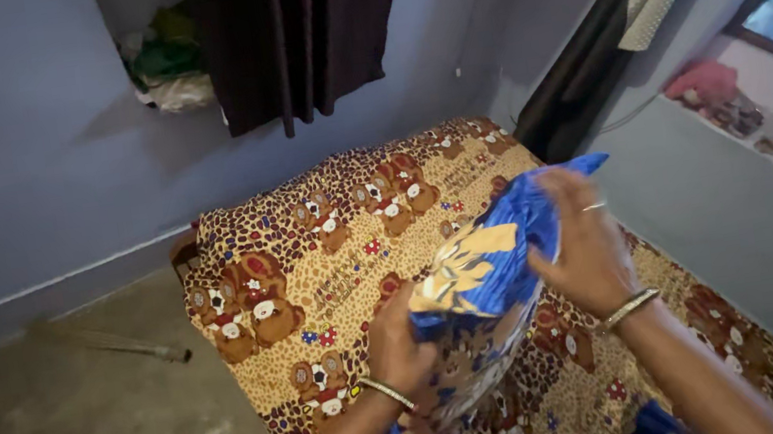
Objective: The person puts pillowcases onto pillows by hand, smoothing the fabric over the pillows and arranging them on a bed.
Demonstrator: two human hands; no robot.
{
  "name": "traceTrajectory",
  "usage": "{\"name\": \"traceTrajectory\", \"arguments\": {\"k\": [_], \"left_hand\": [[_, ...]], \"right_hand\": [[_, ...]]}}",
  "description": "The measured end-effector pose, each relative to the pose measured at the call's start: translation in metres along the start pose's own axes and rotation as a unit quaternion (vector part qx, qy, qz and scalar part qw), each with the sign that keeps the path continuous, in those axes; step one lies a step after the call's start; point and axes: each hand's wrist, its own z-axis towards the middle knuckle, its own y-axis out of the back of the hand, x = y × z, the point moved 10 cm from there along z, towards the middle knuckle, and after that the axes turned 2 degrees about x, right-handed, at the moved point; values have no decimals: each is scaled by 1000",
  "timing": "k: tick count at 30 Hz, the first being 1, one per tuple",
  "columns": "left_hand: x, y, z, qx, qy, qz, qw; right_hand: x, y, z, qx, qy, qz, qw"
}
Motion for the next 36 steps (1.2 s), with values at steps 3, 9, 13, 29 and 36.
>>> {"name": "traceTrajectory", "arguments": {"k": [3, 9, 13, 29, 36], "left_hand": [[-18, -8, 20, 28, -70, 26, 997], [-57, -17, 60, 17, -167, 4, 986], [-30, -13, 56, -76, -44, -72, 994], [-24, -80, -25, 80, -62, 7, 995], [100, -92, -53, 78, 222, 0, 972]], "right_hand": [[71, 6, 4, 55, 240, -54, 968], [19, -32, 28, 248, 70, 10, 966], [-17, -39, 15, 219, 37, 38, 974], [-23, -75, -61, 442, 18, 77, 893], [-89, -75, -97, 371, 98, 119, 916]]}}
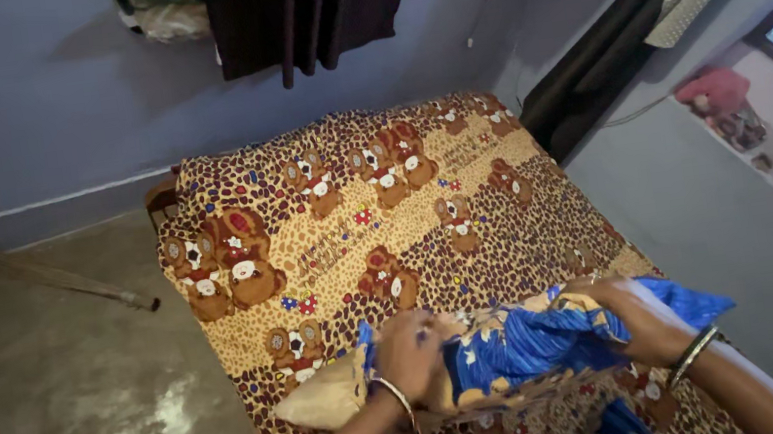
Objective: The person puts pillowcases onto pillows by hand, smoothing the fabric over the pillows and arranging them on a bed.
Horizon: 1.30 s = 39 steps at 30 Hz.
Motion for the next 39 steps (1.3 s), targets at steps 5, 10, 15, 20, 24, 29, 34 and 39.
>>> {"name": "traceTrajectory", "arguments": {"k": [5, 10, 15, 20, 24, 29, 34, 39], "left_hand": [[32, -66, 15, 106, -91, -3, 990], [73, -103, 25, 176, -117, -93, 973], [84, -62, 19, 60, -193, -92, 975], [96, -27, 38, -34, -23, -18, 999], [73, -25, 51, -55, -103, -92, 989], [9, -51, 38, 260, 12, -459, 849], [-22, -25, 17, 311, 72, -266, 910], [-22, -15, -1, 165, -52, 68, 983]], "right_hand": [[27, 4, 11, -21, 49, -2, 999], [67, 2, 42, 20, -29, 4, 999], [110, 18, 49, -62, 20, 48, 997], [117, 36, 40, -70, 5, 91, 993], [95, 46, 24, -110, -109, 94, 983], [36, 56, 4, -199, -251, 90, 943], [25, 39, 13, -240, -231, 57, 941], [32, -4, 16, -131, -306, 41, 942]]}}
